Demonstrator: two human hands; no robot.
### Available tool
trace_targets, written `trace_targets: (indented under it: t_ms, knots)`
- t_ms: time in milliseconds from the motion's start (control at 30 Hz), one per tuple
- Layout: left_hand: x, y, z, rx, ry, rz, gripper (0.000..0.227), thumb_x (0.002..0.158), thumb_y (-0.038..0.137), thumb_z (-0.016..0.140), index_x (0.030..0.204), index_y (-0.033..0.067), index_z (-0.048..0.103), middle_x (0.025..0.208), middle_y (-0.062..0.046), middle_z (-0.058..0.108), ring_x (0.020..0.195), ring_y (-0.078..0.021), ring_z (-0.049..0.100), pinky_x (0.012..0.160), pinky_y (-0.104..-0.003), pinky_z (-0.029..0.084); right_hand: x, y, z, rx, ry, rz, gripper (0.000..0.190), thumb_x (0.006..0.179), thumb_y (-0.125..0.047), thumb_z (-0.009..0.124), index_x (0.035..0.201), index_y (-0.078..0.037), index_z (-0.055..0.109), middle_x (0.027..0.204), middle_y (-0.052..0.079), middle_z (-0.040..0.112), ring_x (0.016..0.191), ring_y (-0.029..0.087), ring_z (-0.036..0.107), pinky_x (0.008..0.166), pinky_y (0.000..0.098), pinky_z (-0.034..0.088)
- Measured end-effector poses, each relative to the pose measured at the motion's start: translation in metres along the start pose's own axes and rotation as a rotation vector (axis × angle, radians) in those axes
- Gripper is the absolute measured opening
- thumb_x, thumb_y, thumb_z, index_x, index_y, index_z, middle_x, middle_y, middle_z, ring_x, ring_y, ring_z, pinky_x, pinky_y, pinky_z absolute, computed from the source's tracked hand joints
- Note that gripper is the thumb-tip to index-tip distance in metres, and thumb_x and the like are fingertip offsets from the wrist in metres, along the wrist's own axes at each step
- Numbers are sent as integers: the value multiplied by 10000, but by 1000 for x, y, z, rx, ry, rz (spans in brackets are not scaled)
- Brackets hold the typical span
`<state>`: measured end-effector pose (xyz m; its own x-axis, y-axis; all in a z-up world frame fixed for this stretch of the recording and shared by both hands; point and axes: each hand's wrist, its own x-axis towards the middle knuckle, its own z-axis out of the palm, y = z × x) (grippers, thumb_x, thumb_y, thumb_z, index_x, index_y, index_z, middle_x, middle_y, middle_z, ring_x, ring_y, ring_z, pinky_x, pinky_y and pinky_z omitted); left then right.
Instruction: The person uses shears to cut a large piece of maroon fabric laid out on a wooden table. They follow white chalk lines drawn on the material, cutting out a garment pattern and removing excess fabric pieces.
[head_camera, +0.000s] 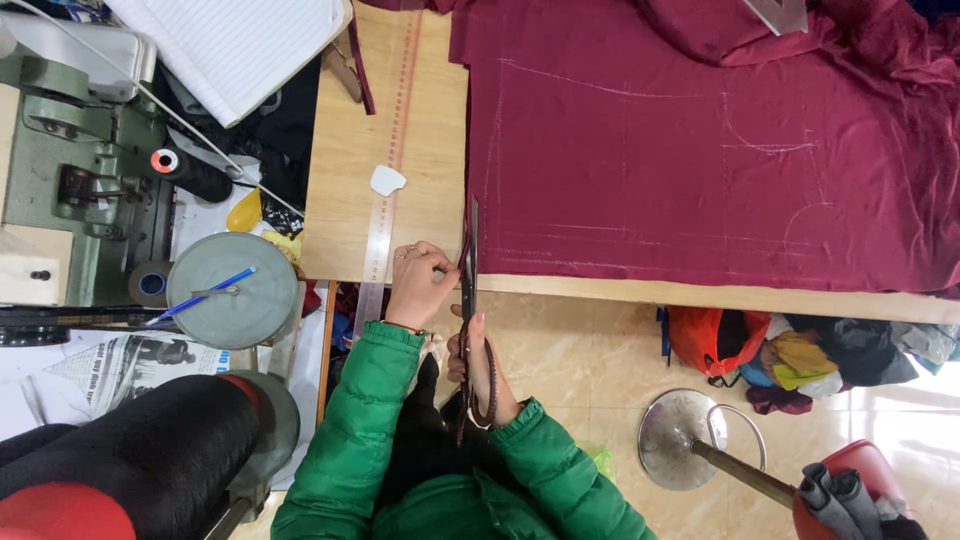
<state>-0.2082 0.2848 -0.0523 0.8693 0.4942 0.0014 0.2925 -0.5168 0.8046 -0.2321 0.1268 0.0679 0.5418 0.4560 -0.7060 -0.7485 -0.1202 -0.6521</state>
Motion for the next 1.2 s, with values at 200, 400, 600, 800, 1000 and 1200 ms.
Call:
trace_targets:
  t_ms: [200,400,600,800,1000,1200]
  knots:
    - [0,4,-9,-17,-46,-5,146,789,351,741,737,215,743,913,-3,673,1036,-265,613,1050,-366,390,4,1,0,-25,25,-29,811,1024,-723,295,1408,-36,492,730,-42,263,470,27,290,350,162,280]
    - [-3,3,-21,-62,-85,-12,152,792,367,754,746,222,753,937,4,707,1026,-252,638,1041,-352,398,8,-3,1,-22,14,-42,808,1020,-721,313,1366,-20,514,696,-37,302,443,39,331,338,183,278]
    - [-3,3,-31,-95,-115,16,116,791,309,752,761,198,764,960,-9,735,998,-252,670,1037,-356,396,25,-25,10,-18,37,-12,837,1010,-743,293,1383,-19,485,741,-9,354,478,37,364,380,167,318]
    - [-5,11,-40,-121,-114,9,92,785,278,757,754,191,764,964,-9,742,992,-257,670,1008,-359,414,38,-33,14,-40,36,56,815,949,-832,258,910,-62,522,695,-40,317,484,35,307,378,154,256]
    - [-7,13,-46,-116,-148,-14,102,803,297,757,770,202,774,1005,-4,741,1038,-276,650,987,-373,435,62,-7,-3,32,5,19,837,960,-831,313,1255,-71,502,699,-47,241,443,23,257,334,167,237]
    - [-16,18,-58,-68,-146,-57,128,820,286,760,770,169,771,985,-60,736,1027,-338,654,969,-416,449,48,-37,14,16,-6,0,831,964,-807,298,1267,-59,497,682,-43,257,427,30,278,335,170,254]
